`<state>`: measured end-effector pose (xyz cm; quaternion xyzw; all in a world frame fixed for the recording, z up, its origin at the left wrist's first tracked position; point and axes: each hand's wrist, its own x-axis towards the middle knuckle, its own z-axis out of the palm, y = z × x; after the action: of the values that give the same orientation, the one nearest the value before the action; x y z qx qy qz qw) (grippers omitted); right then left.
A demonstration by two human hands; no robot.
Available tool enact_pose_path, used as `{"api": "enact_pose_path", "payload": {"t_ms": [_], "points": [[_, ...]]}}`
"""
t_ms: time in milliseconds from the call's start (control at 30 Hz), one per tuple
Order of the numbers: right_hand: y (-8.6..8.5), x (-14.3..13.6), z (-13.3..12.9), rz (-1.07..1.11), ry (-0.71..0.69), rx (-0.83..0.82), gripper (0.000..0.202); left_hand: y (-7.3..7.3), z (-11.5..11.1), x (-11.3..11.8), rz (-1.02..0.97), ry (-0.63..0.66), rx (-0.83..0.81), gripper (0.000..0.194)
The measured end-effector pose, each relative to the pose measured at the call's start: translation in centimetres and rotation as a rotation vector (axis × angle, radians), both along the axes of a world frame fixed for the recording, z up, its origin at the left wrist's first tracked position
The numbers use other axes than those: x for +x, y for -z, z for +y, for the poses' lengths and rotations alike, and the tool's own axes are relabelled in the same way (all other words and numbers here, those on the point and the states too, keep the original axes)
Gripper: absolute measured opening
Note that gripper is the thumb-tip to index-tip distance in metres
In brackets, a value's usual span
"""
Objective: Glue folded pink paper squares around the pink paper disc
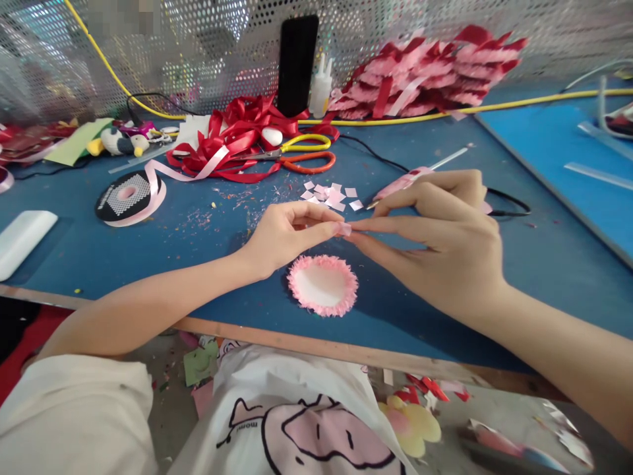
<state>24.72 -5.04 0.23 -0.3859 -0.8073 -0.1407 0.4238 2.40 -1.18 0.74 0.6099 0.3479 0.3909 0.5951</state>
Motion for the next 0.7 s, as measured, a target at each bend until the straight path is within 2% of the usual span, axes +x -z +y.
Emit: {"api": "enact_pose_path", "payload": {"t_ms": [233, 367, 533, 700], "points": [[0.4, -0.2, 0.3, 0.034, 0.017, 0.046, 0.005, 0.4, 0.3, -0.1, 0.019, -0.018, 0.06, 0.034], [-0.1, -0.3, 0.0, 0.091, -0.002, 0.058, 0.005, 0.7, 0.5, -0.4, -0.042, 0.061, 0.073, 0.028], [-1.0, -0.3, -0.6, 0.134, -0.061, -0.011, 0.014, 0.6, 0.6, -0.7, 0.001, 0.092, 0.232, 0.027], [-1.3, -0.5, -1.0, 0.148, -0.063, -0.037, 0.012, 0.6, 0.7, -0.6, -0.035, 0.093, 0.299, 0.029]]}}
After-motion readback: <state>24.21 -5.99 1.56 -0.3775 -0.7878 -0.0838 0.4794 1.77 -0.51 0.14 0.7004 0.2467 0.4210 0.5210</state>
